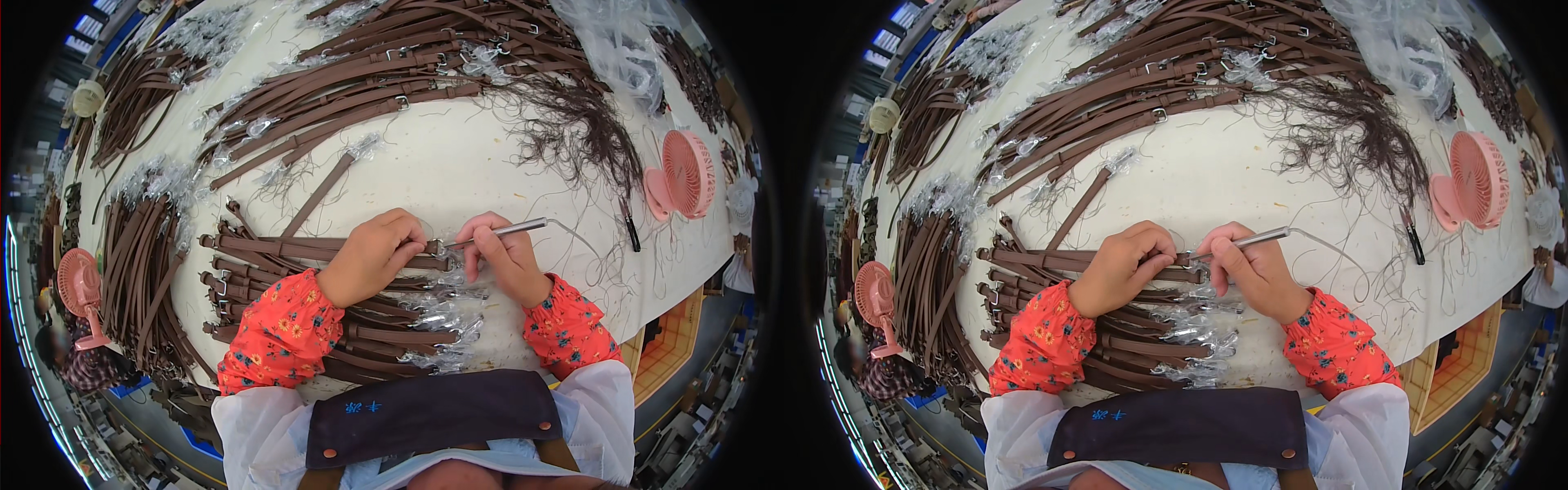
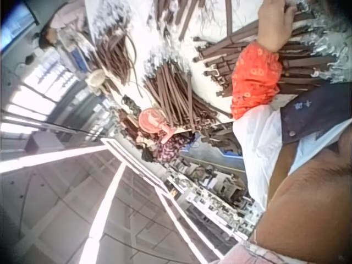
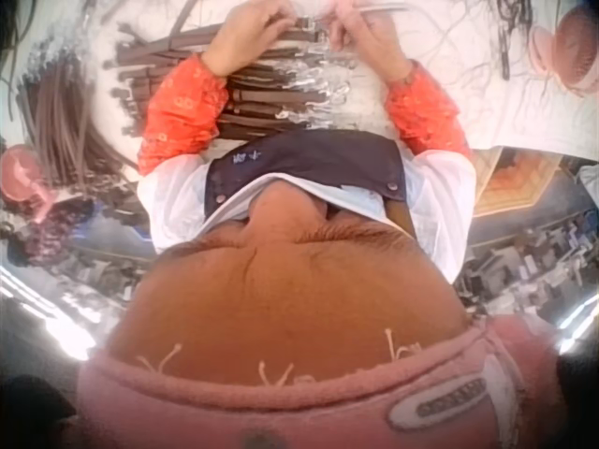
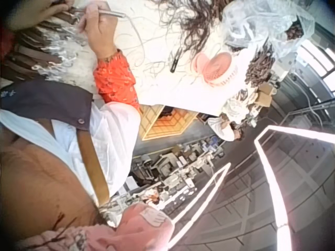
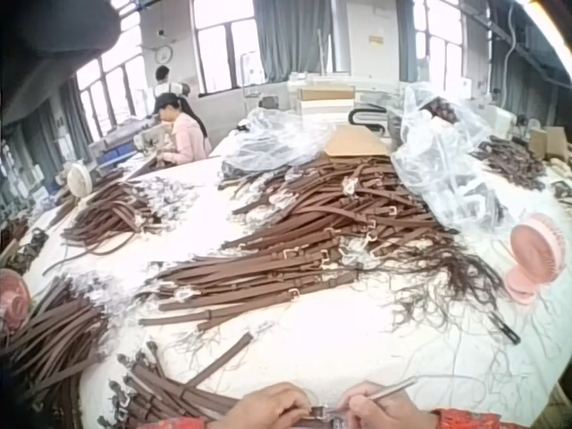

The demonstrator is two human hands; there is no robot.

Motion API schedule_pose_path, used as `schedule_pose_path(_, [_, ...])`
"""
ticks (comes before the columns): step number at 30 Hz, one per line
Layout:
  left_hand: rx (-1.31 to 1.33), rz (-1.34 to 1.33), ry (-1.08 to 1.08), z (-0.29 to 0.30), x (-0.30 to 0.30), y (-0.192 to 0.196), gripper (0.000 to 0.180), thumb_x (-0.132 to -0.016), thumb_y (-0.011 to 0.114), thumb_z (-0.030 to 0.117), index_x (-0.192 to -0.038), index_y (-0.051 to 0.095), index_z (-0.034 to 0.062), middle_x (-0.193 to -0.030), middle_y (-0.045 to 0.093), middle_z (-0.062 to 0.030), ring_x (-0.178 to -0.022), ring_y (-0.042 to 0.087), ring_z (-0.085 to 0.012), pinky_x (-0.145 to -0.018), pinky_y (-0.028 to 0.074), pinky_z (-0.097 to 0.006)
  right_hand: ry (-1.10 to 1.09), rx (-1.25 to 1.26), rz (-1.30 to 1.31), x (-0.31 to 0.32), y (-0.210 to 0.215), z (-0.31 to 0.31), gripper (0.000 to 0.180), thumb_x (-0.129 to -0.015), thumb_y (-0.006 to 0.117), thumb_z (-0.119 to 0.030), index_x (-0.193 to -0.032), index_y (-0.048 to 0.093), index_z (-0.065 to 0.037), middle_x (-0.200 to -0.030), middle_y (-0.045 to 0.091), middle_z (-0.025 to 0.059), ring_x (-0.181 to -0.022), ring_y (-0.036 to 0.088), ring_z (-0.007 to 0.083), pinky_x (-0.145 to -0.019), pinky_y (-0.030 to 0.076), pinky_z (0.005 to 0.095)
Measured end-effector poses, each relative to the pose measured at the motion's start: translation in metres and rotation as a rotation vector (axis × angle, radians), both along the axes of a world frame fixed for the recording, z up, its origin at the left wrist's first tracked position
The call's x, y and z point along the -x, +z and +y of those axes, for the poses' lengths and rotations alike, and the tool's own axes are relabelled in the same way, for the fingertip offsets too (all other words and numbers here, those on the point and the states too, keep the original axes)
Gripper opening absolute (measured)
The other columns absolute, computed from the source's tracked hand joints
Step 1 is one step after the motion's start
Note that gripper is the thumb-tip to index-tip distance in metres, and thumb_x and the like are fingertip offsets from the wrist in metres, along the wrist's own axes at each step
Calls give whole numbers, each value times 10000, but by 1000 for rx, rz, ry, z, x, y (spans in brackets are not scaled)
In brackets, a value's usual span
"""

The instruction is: The person uses a metal tool to attach metal buckles to brown leather straps at a factory workstation. They repeatedly thread the strap ends through the buckle loops and secure them, then gather the finished belts into a bundle.

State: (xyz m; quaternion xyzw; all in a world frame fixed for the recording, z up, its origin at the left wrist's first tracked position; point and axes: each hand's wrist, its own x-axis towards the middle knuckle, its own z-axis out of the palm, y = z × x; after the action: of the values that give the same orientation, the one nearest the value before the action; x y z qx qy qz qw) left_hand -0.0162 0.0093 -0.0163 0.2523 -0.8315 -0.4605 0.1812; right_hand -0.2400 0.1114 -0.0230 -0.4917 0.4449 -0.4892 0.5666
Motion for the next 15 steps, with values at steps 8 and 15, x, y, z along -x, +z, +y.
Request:
schedule_pose_path(8, [-116,0,-1,-4,-4,1,45,-882,663,1,-914,631,-6,-940,657,-73,-749,582,-150,-697,489,-283,110,-150,55,-2,7,1,301,-1078,447,-301,-1116,566,-28,-742,608,36,-650,557,86,-613,455,236])
schedule_pose_path(15, [-140,15,-7,-4,-3,6,64,-881,667,15,-899,611,-9,-861,617,-109,-715,618,-207,-668,497,-317,105,-152,80,-3,9,0,311,-1080,444,-307,-1120,573,-27,-768,608,28,-644,560,74,-596,465,221])
